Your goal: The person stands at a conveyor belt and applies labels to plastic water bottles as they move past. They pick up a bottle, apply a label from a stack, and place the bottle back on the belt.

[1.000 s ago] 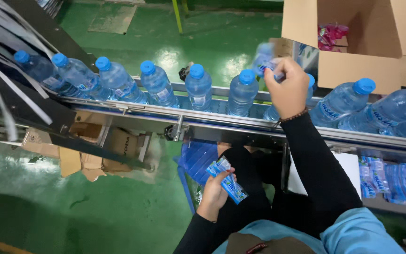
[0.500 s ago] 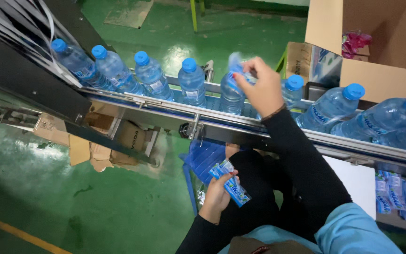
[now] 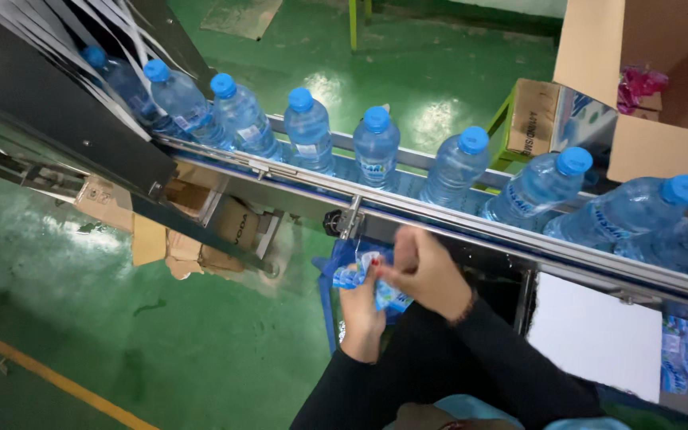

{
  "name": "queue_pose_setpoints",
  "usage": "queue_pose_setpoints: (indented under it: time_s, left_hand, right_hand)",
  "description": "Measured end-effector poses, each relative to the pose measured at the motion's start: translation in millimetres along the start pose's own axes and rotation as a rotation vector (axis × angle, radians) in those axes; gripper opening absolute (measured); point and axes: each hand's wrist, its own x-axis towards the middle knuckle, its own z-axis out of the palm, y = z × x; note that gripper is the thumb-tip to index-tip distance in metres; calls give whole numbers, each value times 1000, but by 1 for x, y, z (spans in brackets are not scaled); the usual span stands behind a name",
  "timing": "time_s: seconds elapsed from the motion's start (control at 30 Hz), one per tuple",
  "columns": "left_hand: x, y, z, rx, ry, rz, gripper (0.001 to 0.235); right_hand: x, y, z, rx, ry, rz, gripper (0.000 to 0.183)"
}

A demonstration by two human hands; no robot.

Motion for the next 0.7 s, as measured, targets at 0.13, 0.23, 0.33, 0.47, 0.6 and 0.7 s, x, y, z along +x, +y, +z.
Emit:
queue_pose_setpoints:
  time_s: [0.13,0.23,0.33,0.47,0.6,0.7]
  left_hand:
    - [-22,14,38,-98,9,-85,15]
    - [-25,16,45,-102,-29,-46,16]
    - [-36,39,56,-43,22,78,21]
    - [-1,23,28,-137,-94,-107,16]
    - [-2,54,14,-173,-230,-305,23]
    - [12,48,-12,-247,-206,-322,24]
  right_hand:
    - [-8,28,3,136,19,110,14]
    - [-6,6,-15,349,-51,149,21]
    - [-1,13,-10,285,-86,175,45]
    - [23,34,-3,271,9,38,8]
    - [58,-21,-58,38,359,-186,23]
    - [105,-53,-83,-273,611,-518,36]
